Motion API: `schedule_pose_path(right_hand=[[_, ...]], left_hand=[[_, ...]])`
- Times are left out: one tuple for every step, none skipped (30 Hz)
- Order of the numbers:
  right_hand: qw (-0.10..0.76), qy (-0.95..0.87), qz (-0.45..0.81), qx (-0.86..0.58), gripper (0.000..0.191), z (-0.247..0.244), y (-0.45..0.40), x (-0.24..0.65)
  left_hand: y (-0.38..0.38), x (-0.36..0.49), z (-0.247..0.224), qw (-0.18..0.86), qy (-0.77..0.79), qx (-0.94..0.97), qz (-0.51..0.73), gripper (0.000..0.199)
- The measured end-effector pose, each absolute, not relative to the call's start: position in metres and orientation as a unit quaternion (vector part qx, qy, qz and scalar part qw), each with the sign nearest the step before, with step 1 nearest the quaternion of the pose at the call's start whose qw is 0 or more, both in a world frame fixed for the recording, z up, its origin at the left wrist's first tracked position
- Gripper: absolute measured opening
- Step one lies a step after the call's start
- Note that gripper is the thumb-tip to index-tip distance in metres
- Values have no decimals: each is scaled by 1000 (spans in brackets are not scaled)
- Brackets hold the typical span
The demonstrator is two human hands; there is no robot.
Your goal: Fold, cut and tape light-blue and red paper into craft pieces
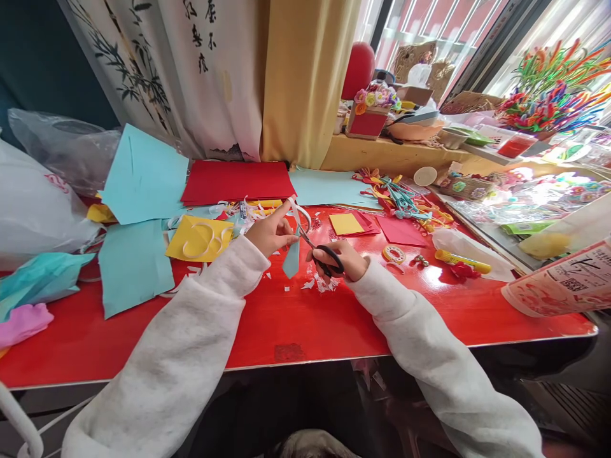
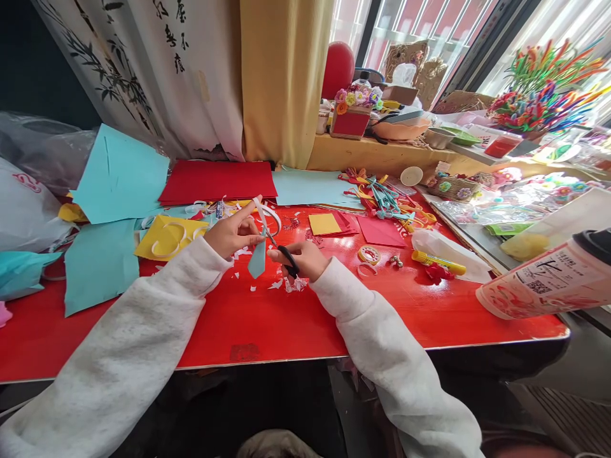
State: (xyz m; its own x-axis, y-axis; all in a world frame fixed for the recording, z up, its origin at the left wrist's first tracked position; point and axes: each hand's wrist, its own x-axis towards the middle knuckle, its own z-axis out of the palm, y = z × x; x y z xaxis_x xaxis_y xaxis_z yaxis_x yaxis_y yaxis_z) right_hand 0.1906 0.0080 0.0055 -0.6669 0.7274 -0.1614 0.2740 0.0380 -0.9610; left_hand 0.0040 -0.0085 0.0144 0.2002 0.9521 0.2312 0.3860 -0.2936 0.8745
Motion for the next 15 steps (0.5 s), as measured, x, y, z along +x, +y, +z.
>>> schedule_pose_path(right_hand=[[194, -694, 593, -360, 43, 5, 8, 191], [197, -692, 594, -360, 43, 4, 9, 190], [201, -690, 596, -359, 42, 4, 9, 190], [206, -687, 598, -358, 42, 4, 9, 190], [210, -685, 599, -357, 42, 4, 9, 190], [212, -684, 600, -356, 41, 4, 9, 190], [214, -684, 600, -356, 41, 4, 9, 190], [214, -684, 600, -355, 41, 4, 9, 190], [213, -685, 600, -354, 40, 4, 10, 190], [211, -687, 599, -351, 40, 3, 10, 191], [210, -690, 599, -349, 39, 2, 11, 191], [210, -692, 598, -347, 39, 2, 12, 191], [210, -693, 598, -344, 38, 1, 13, 192], [212, -694, 598, -341, 38, 0, 13, 192], [214, -694, 599, -338, 38, 0, 14, 192]], left_hand=[[-9, 4, 14, 355, 479, 694, 405, 77], [-9, 5, 14, 364, 473, 694, 402, 78], [-9, 5, 14, 374, 467, 694, 402, 78], [-9, 5, 14, 383, 461, 693, 401, 79], [-10, 5, 15, 391, 456, 692, 400, 80], [-10, 5, 15, 399, 452, 692, 398, 80], [-10, 5, 15, 406, 449, 691, 395, 80], [-10, 5, 15, 412, 447, 690, 393, 80], [-10, 5, 15, 419, 444, 689, 392, 80], [-10, 5, 16, 426, 439, 688, 391, 80], [-10, 4, 16, 431, 435, 687, 392, 81], [-10, 4, 16, 436, 431, 686, 392, 81], [-9, 3, 16, 439, 430, 685, 392, 81], [-9, 2, 15, 443, 429, 684, 391, 82], [-9, 2, 15, 446, 427, 683, 390, 83]])
